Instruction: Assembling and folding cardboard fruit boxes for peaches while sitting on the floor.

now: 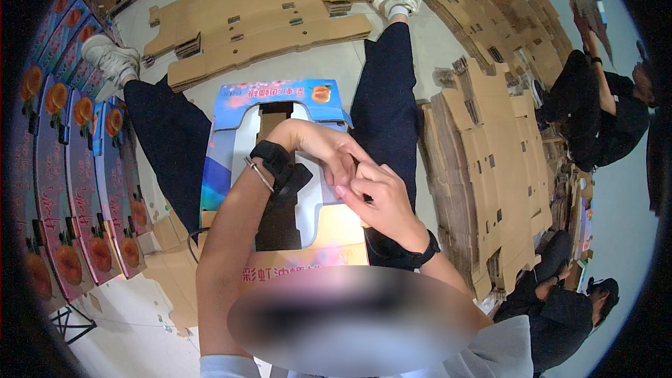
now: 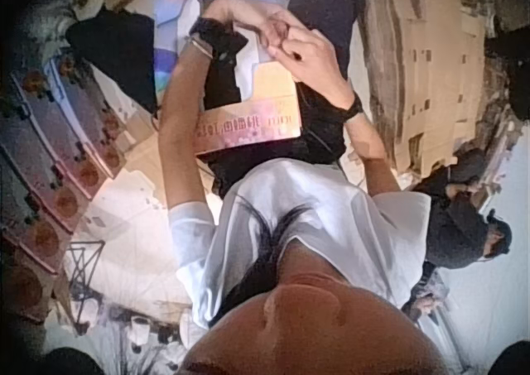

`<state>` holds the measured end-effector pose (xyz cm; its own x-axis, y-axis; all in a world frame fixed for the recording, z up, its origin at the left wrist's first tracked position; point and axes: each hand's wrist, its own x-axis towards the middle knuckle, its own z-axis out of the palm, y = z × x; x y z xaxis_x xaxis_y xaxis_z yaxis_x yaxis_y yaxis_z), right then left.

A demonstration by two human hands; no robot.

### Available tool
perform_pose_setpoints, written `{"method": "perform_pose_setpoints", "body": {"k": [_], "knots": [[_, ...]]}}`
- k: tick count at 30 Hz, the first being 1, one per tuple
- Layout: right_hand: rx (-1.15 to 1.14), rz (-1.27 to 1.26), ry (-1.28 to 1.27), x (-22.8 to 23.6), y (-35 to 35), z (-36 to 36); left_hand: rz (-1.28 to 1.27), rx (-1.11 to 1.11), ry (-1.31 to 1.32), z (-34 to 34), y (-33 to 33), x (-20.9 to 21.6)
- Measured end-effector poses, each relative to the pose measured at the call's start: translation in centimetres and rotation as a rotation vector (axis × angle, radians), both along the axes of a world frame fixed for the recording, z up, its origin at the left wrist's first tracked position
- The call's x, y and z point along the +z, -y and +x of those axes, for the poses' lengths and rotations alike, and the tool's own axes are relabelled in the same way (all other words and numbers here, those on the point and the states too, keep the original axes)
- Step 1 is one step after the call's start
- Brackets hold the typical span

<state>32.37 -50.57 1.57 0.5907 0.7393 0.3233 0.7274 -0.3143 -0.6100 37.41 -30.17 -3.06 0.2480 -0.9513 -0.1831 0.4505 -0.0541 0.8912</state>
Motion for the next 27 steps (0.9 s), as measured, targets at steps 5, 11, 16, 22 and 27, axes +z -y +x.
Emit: {"method": "perform_pose_setpoints", "body": {"k": [5,11,16,22,27], "knots": [[-0.137,-0.236,-0.516,-0.5,2.2,-0.9,0.296,0.621,0.093,0.8,-0.9,-0.4],[0.087,-0.319,-0.904,-2.7,3.8,-0.5,0.287,0.864,0.195,1.7,-1.5,0.1],[0.165,-0.096,-1.341,-4.6,2.6,0.2,0.351,1.050,0.315,1.7,-4.6,1.9],[0.205,0.104,-1.194,-4.3,1.1,0.3,0.335,1.432,0.639,0.5,-7.8,6.6],[0.373,0.056,-1.182,-0.5,-0.6,4.9,0.480,1.333,0.958,0.0,-9.7,14.0]]}}
